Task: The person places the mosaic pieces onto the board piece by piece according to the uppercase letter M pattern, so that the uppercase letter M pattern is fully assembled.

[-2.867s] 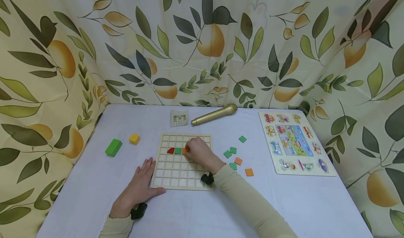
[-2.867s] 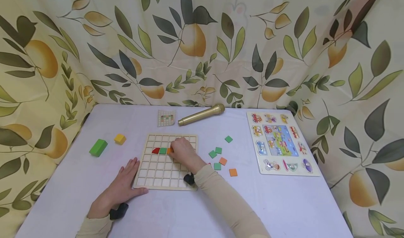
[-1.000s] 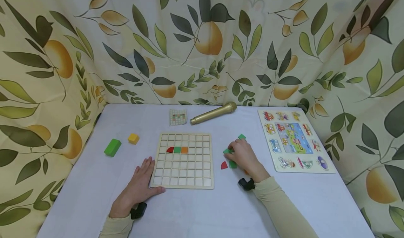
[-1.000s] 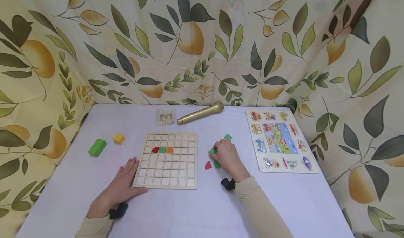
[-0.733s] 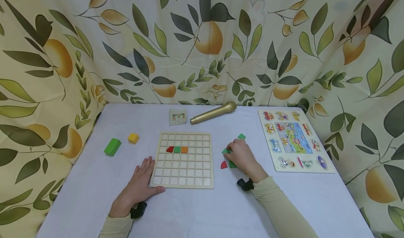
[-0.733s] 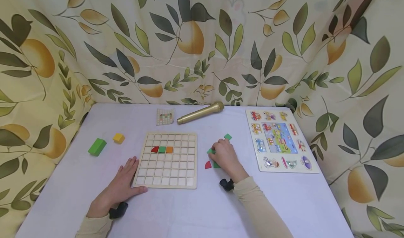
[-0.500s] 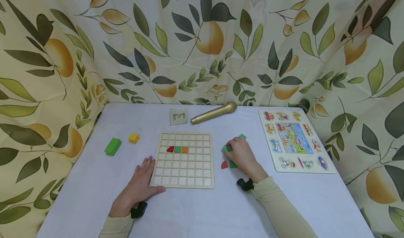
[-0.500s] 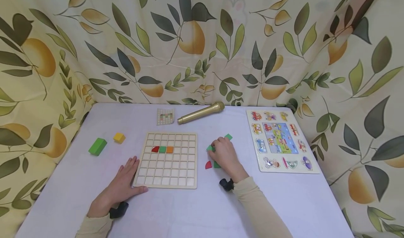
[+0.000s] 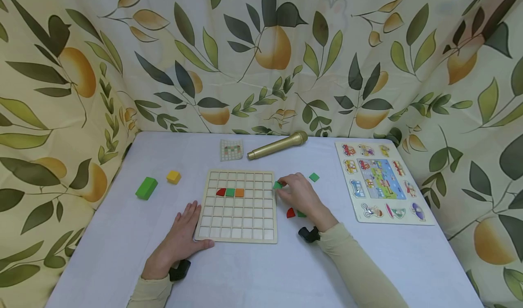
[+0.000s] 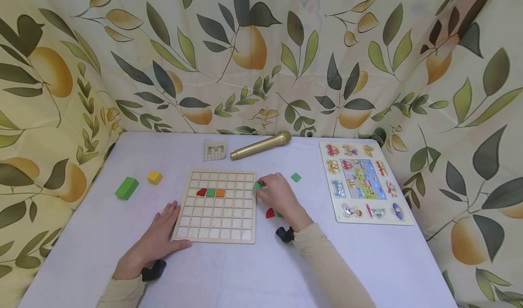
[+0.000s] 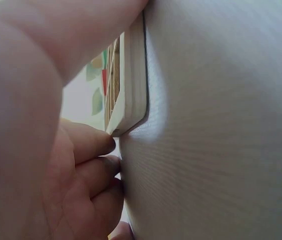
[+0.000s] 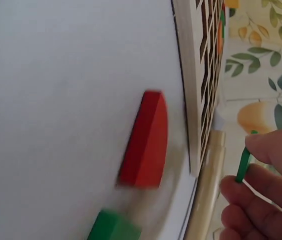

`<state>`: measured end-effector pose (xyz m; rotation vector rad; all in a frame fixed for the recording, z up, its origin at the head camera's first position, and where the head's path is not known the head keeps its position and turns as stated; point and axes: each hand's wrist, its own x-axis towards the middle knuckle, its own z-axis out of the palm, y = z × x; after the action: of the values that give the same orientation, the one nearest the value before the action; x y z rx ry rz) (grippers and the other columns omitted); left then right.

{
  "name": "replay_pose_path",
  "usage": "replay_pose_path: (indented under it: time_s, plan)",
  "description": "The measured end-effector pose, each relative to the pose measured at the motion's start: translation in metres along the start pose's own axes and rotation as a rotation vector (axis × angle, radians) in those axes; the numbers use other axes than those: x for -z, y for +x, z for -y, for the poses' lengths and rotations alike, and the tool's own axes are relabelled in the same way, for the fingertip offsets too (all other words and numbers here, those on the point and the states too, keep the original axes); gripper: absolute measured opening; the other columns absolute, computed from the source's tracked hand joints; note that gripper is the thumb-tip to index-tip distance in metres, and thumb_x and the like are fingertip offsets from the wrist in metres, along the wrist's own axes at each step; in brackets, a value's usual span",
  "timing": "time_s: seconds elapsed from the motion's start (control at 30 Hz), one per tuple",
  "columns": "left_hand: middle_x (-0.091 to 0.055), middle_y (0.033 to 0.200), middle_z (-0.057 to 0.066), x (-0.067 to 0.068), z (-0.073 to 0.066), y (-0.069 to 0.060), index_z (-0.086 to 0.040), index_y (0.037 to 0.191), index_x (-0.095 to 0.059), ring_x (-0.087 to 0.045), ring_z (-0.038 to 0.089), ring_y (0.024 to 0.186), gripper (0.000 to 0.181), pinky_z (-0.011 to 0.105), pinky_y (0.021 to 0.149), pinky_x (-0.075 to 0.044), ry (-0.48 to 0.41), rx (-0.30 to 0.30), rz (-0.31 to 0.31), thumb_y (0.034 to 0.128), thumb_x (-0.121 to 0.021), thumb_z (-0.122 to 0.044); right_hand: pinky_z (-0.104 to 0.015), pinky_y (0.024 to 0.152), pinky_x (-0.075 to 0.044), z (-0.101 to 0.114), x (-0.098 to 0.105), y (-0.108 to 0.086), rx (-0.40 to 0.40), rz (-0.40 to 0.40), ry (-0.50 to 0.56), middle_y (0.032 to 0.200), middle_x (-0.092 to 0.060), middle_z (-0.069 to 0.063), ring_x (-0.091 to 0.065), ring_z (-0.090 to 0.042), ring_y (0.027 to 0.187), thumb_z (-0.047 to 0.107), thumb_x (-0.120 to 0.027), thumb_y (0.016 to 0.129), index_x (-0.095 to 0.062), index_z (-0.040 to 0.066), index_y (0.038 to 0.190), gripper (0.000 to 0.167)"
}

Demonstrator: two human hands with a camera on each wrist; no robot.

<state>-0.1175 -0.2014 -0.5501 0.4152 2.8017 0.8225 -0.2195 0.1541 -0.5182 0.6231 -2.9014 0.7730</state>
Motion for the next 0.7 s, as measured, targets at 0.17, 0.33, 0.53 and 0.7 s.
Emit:
replay_pose_path:
  time_s: [0.17,0.33,0.53,0.7]
  plan:
    - [-0.014,0.157,0.026,0.001,-0.001,0.000,0.012,0.149,-0.020,-0.008,0.042,0.145,0.111,0.062,0.111,-0.009,0.000,-0.004,-0.003,0.0763,-0.081,-0.047,-0.035,0.081,-0.048,0.014,-0.010,0.011,0.069,0.070,-0.031,0.096,-0.069,-0.003,-0.056,-0.021,0.091,0.020,-0.074,0.087,-0.073,0.004,0.105,0.024]
    - [-0.016,0.156,0.027,0.002,-0.001,-0.001,0.012,0.149,-0.021,-0.009,0.042,0.144,0.111,0.062,0.111,-0.010,0.004,-0.011,-0.014,0.0761,-0.081,-0.047,-0.032,0.077,-0.046,0.027,-0.019,0.023,0.145,0.121,-0.059,0.097,-0.070,-0.002,-0.054,-0.019,0.085,0.024,-0.076,0.086,-0.074,0.007,0.101,0.024]
    - [-0.016,0.157,0.027,0.000,0.001,0.000,0.012,0.149,-0.022,-0.010,0.042,0.144,0.111,0.062,0.111,-0.010,0.023,-0.027,-0.021,0.0767,-0.080,-0.049,-0.032,0.080,-0.046,0.035,-0.030,0.032,0.204,0.152,-0.072,0.092,-0.068,0.001,-0.054,-0.018,0.087,0.024,-0.075,0.087,-0.075,0.008,0.100,0.021]
    - [-0.015,0.157,0.026,-0.001,0.001,0.000,0.012,0.149,-0.021,-0.009,0.041,0.145,0.112,0.062,0.111,-0.010,0.021,-0.024,-0.015,0.0766,-0.079,-0.050,-0.032,0.082,-0.046,0.041,-0.037,0.035,0.206,0.169,-0.068,0.092,-0.067,0.000,-0.055,-0.018,0.089,0.024,-0.075,0.088,-0.076,0.008,0.101,0.021]
